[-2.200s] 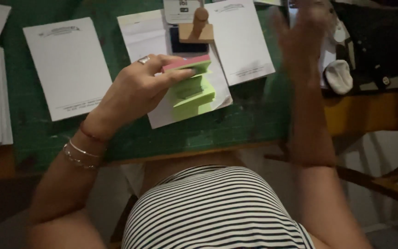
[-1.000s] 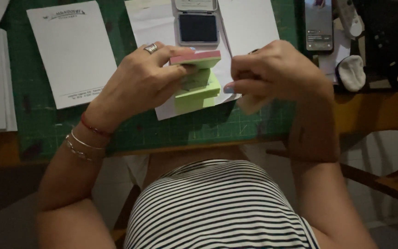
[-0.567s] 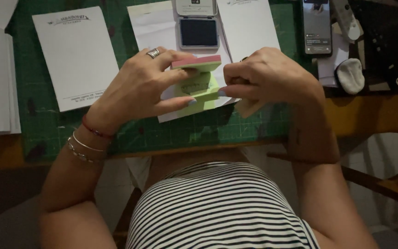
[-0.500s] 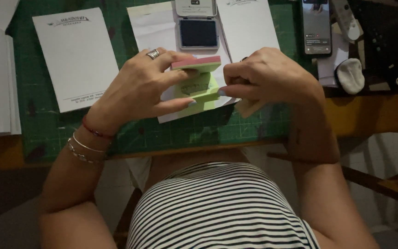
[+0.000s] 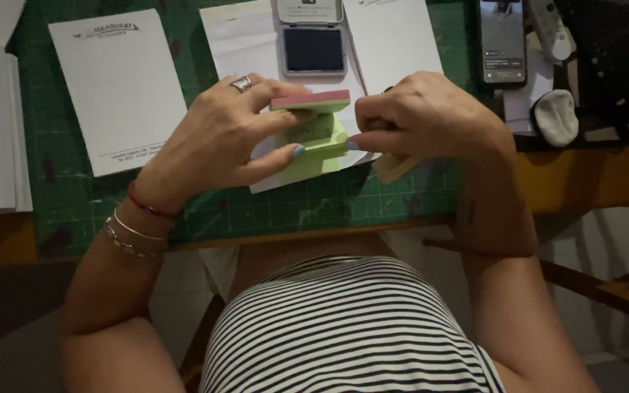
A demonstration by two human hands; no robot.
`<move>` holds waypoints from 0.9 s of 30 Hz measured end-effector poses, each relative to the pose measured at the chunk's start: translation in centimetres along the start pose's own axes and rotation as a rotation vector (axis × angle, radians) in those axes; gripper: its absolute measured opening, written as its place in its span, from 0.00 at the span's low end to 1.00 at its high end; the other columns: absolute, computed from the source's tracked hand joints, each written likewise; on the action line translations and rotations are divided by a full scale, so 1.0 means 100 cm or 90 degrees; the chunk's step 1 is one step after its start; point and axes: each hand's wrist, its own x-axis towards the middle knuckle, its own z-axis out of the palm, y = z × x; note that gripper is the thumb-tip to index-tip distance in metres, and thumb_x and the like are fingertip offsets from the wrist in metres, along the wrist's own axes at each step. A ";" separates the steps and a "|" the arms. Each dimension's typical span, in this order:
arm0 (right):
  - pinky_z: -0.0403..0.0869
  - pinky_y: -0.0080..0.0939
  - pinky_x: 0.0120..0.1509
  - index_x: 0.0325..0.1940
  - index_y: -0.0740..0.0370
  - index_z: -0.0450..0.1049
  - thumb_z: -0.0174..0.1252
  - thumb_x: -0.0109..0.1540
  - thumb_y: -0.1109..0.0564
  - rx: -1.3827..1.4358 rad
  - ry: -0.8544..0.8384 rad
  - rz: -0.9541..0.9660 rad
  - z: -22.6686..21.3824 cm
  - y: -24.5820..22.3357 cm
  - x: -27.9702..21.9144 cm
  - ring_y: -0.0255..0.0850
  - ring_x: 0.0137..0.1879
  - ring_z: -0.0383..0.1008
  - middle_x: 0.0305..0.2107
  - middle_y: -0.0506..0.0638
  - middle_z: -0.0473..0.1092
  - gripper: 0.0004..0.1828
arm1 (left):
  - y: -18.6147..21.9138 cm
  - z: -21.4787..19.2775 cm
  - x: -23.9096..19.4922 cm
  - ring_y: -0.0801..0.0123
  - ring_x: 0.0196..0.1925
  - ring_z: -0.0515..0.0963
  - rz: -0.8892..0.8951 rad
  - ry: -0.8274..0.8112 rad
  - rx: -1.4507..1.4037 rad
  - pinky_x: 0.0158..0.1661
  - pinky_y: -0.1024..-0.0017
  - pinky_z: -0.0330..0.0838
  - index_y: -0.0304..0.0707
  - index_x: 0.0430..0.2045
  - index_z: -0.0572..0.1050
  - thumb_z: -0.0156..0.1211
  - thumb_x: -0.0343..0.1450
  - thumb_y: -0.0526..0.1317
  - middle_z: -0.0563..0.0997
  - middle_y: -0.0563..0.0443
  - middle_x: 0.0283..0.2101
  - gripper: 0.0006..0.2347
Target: A person uses a rubber stamp and ink pad to mark individual sticky notes and peel them from a pad.
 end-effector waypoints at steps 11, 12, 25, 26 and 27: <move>0.66 0.46 0.31 0.36 0.52 0.74 0.59 0.72 0.41 0.006 0.012 -0.019 -0.003 0.000 -0.001 0.42 0.22 0.71 0.18 0.44 0.73 0.17 | -0.001 0.002 0.000 0.49 0.56 0.82 -0.001 -0.015 0.013 0.45 0.53 0.77 0.35 0.53 0.83 0.68 0.77 0.49 0.81 0.39 0.65 0.18; 0.65 0.46 0.31 0.36 0.52 0.73 0.58 0.72 0.40 0.014 0.000 -0.002 -0.004 -0.001 -0.001 0.42 0.21 0.68 0.16 0.45 0.70 0.18 | -0.001 0.001 0.000 0.49 0.55 0.82 -0.004 -0.012 0.016 0.45 0.54 0.78 0.35 0.52 0.83 0.69 0.77 0.49 0.82 0.39 0.64 0.17; 0.67 0.44 0.30 0.38 0.53 0.75 0.57 0.72 0.43 0.009 0.028 -0.038 -0.003 0.000 0.000 0.41 0.21 0.73 0.20 0.45 0.75 0.15 | -0.001 0.002 0.001 0.50 0.56 0.82 0.002 -0.009 0.008 0.46 0.53 0.77 0.35 0.53 0.83 0.69 0.76 0.48 0.81 0.41 0.65 0.17; 0.67 0.44 0.32 0.37 0.51 0.75 0.58 0.72 0.41 0.014 0.022 -0.027 -0.002 0.001 -0.001 0.41 0.22 0.72 0.20 0.44 0.75 0.15 | -0.001 0.001 0.001 0.49 0.56 0.82 0.004 -0.007 0.011 0.45 0.54 0.78 0.35 0.53 0.83 0.69 0.76 0.48 0.81 0.40 0.65 0.17; 0.67 0.44 0.33 0.37 0.50 0.75 0.59 0.71 0.40 0.019 0.015 -0.016 -0.002 0.001 -0.001 0.40 0.23 0.72 0.20 0.44 0.74 0.16 | -0.002 0.001 0.001 0.49 0.55 0.82 0.007 -0.005 0.014 0.45 0.54 0.78 0.35 0.53 0.83 0.69 0.77 0.49 0.81 0.40 0.64 0.17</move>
